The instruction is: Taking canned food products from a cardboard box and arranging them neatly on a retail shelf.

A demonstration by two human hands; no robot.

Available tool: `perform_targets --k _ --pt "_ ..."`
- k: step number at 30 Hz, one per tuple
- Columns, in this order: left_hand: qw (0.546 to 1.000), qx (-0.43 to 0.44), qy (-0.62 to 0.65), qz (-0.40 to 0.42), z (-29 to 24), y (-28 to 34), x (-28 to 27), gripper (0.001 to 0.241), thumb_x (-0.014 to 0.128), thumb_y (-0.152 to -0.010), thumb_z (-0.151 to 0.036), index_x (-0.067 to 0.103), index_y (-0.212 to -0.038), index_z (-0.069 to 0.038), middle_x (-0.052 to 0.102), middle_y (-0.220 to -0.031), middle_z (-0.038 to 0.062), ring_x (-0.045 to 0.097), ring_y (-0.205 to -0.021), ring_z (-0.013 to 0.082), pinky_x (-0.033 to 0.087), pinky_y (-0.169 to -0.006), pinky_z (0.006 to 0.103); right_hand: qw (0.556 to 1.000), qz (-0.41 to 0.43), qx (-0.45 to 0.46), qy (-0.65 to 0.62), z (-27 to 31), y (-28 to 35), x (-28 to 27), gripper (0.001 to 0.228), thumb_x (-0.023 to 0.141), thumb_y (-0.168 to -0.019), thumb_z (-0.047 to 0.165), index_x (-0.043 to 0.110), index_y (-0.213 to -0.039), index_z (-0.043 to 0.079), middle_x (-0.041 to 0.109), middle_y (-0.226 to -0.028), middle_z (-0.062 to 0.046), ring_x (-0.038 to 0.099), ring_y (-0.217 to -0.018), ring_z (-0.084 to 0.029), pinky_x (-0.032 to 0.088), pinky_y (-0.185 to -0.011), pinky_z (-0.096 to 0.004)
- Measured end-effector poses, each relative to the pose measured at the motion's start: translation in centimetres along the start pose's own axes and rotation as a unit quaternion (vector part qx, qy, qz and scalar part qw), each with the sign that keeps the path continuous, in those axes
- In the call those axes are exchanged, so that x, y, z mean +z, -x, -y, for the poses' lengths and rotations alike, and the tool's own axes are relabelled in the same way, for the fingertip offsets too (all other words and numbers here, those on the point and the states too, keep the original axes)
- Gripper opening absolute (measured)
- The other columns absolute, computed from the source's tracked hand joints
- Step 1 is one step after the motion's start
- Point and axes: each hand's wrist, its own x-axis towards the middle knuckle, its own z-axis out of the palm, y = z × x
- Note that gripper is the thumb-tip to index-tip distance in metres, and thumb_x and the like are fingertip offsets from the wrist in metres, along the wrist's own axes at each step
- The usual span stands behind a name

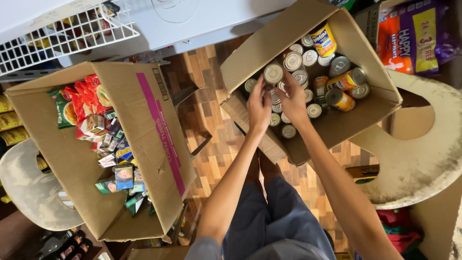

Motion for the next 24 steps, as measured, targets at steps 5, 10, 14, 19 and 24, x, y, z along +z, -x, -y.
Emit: perform_targets --k 5,10,14,19,24 --pt "0.992 0.115 -0.047 -0.023 -6.0 5.7 -1.4 0.049 0.059 -0.098 0.003 0.051 -0.146 -0.002 0.057 -0.145 0.019 0.055 -0.137 0.0342 0.044 -0.115 0.0422 0.982 -0.038 -0.117 0.141 6.7 4.1 -0.6 0.057 0.077 -0.095 -0.002 0.050 -0.145 -0.006 0.061 -0.134 -0.015 0.060 -0.125 -0.023 0.048 -0.109 -0.035" --pt "0.987 0.151 -0.047 -0.022 -12.9 11.0 -3.7 0.043 0.063 -0.101 -0.006 0.055 -0.143 -0.002 0.056 -0.135 0.017 0.058 -0.124 0.0302 0.046 -0.109 0.0390 0.998 0.003 0.008 -0.055 12.0 9.2 -1.8 0.058 0.067 -0.099 0.010 0.041 -0.149 -0.001 0.063 -0.125 -0.004 0.061 -0.111 -0.012 0.053 -0.097 -0.029" --pt "0.991 0.129 0.046 0.009 -17.4 14.2 -6.2 0.041 0.063 -0.104 -0.019 0.051 -0.138 -0.001 0.051 -0.133 0.018 0.058 -0.116 0.0286 0.051 -0.097 0.0353 0.999 0.030 0.006 -0.025 14.4 15.1 -1.9 0.040 0.061 -0.105 0.015 0.052 -0.140 -0.002 0.062 -0.118 -0.004 0.057 -0.105 -0.011 0.051 -0.090 -0.028" --pt "0.991 0.094 0.021 0.089 -22.5 18.4 -10.4 0.043 0.054 -0.106 -0.024 0.049 -0.141 0.001 0.055 -0.126 0.020 0.058 -0.111 0.0342 0.049 -0.094 0.0398 0.999 0.029 0.003 -0.030 18.2 21.6 0.1 0.036 0.055 -0.106 0.017 0.053 -0.137 -0.001 0.064 -0.121 -0.005 0.056 -0.110 -0.011 0.049 -0.095 -0.028" --pt "0.985 0.113 -0.011 0.127 -23.3 23.6 -12.8 0.042 0.048 -0.109 -0.028 0.047 -0.139 0.002 0.056 -0.127 0.024 0.058 -0.121 0.0412 0.047 -0.101 0.0431 0.999 0.024 -0.028 -0.031 15.9 25.7 1.8 0.034 0.049 -0.107 0.018 0.055 -0.133 -0.002 0.065 -0.124 -0.005 0.057 -0.115 -0.012 0.046 -0.100 -0.028"
